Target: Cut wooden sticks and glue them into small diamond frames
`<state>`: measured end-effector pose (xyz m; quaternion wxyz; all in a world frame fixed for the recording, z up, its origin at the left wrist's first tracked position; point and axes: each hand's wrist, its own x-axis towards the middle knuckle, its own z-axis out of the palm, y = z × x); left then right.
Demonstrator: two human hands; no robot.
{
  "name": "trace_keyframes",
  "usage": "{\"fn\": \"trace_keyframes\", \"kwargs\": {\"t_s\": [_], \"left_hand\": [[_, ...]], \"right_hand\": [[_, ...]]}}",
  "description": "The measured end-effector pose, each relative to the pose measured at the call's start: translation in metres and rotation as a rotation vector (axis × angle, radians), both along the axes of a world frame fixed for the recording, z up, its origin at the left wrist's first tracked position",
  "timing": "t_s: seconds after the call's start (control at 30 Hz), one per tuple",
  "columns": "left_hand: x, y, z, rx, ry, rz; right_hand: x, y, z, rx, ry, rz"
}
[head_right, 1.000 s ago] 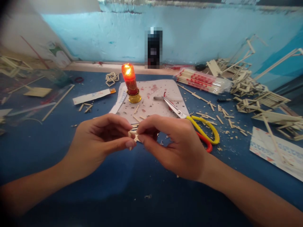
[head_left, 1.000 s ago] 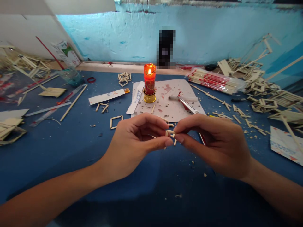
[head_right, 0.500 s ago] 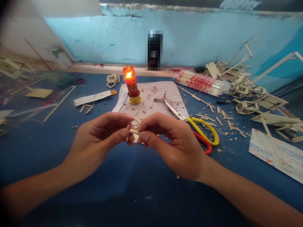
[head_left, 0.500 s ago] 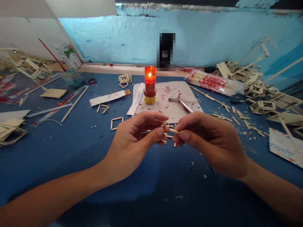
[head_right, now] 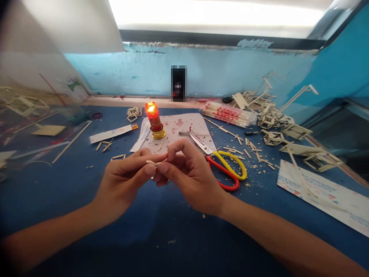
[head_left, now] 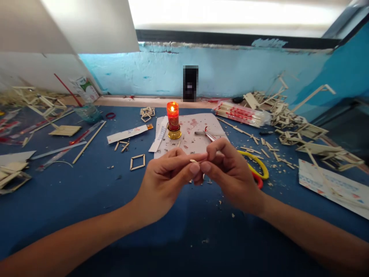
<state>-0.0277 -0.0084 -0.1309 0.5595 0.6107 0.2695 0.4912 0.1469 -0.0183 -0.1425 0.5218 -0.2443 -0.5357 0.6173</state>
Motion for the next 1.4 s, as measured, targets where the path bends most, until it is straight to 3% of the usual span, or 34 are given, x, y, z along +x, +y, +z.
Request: {"fn": "trace_keyframes", "kwargs": {"t_s": [0.07, 0.1, 0.2, 0.23, 0.3, 0.37, 0.57, 0.7, 0.83, 1.03, 1.17, 1.4], "left_hand": [[0.006, 0.002, 0.006, -0.002, 0.007, 0.02], [0.009, 0.003, 0.009, -0.006, 0.037, 0.048], [0.012, 0.002, 0.017, -0.015, 0.137, 0.143], [0.012, 0.001, 0.018, -0.02, 0.148, 0.156], [0.013, 0.0, 0.019, -0.035, 0.142, 0.138], [0.014, 0.0, 0.017, -0.053, 0.138, 0.101], [0.018, -0.009, 0.02, -0.061, 0.21, 0.027], [0.017, -0.015, 0.032, -0.05, 0.237, 0.023], [0.022, -0.017, 0.045, -0.097, 0.156, 0.07], [0.035, -0.021, 0.054, -0.203, -0.025, 0.05], [0.038, -0.025, 0.052, -0.233, -0.103, -0.001], [0.04, -0.029, 0.052, -0.271, -0.18, -0.107]], "right_hand": [[0.005, 0.001, 0.007, 0.036, -0.094, -0.04], [0.013, 0.002, 0.012, 0.1, -0.241, -0.066], [0.054, 0.006, 0.025, 0.409, -0.989, -0.21], [0.071, 0.007, 0.028, 0.422, -1.204, -0.3], [0.101, 0.008, 0.026, 0.172, -1.507, -0.315], [0.12, 0.008, 0.018, 0.075, -1.577, -0.344], [0.121, 0.011, -0.014, -0.043, -1.518, -0.445], [0.121, 0.01, -0.016, -0.113, -1.35, -0.513], [0.112, -0.014, -0.007, -0.121, -1.032, -0.456], [0.069, -0.076, 0.0, -0.099, -0.422, -0.24], [0.051, -0.099, 0.0, -0.052, -0.443, -0.356], [0.04, -0.096, -0.016, -0.067, -0.457, -0.324]]}}
